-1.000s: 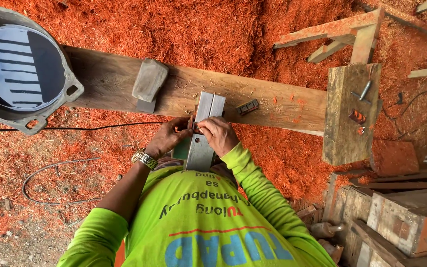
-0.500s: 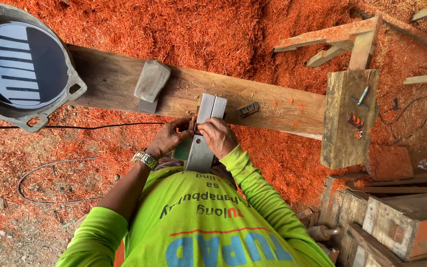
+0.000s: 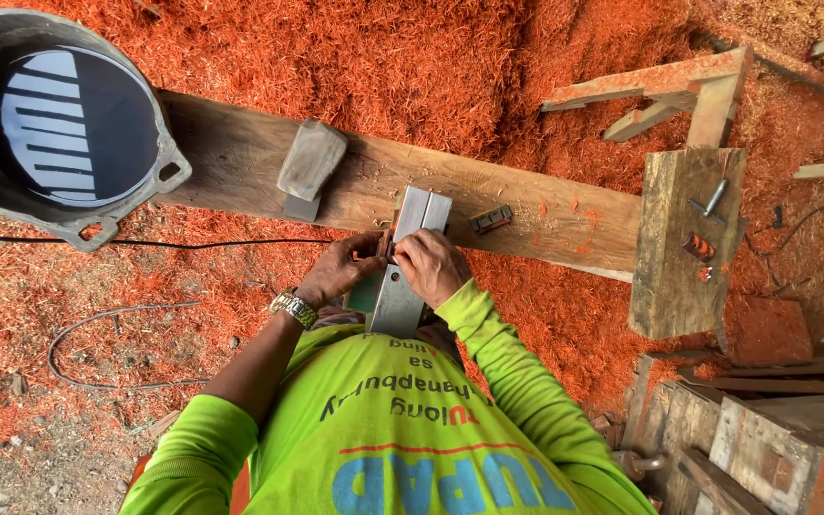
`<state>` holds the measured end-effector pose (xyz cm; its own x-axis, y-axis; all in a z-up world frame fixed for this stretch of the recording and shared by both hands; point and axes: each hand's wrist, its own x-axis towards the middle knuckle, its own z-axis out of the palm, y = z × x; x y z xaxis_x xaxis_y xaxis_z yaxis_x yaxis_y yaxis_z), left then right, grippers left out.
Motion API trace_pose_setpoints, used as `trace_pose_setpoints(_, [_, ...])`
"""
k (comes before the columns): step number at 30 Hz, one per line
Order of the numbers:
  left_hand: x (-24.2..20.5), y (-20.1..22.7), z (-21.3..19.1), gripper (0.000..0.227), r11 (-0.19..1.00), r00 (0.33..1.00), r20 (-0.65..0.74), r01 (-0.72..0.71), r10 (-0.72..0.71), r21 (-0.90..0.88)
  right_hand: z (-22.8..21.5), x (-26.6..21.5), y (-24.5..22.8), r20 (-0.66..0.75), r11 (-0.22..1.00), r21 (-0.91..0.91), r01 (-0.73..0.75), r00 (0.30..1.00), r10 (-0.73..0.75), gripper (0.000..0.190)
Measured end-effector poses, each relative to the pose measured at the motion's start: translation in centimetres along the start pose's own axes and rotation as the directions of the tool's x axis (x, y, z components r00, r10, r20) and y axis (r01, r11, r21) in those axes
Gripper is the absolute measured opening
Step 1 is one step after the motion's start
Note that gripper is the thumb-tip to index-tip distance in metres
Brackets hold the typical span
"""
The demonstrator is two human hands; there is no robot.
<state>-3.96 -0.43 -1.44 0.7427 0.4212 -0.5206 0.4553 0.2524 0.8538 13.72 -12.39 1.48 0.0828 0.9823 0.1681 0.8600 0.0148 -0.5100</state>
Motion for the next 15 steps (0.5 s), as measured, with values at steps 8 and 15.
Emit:
trace_pose_setpoints(8, [0.5,-1.3,0.2,0.046,1.000,1.000,-0.017,0.016,-0.016,0.014,-0.7,1.9,-0.7,-0.020,0.936,-0.327,0.129,0.989,-0.144,0.025])
trace_pose_setpoints(15, [0.8,-0.9,0.6,0.048,0.997,0.996,-0.043,0.075,-0.074,0.020,0.8,1.6,0.7,-0.146,0.944,-0.282,0.172,0.965,-0.219,0.037])
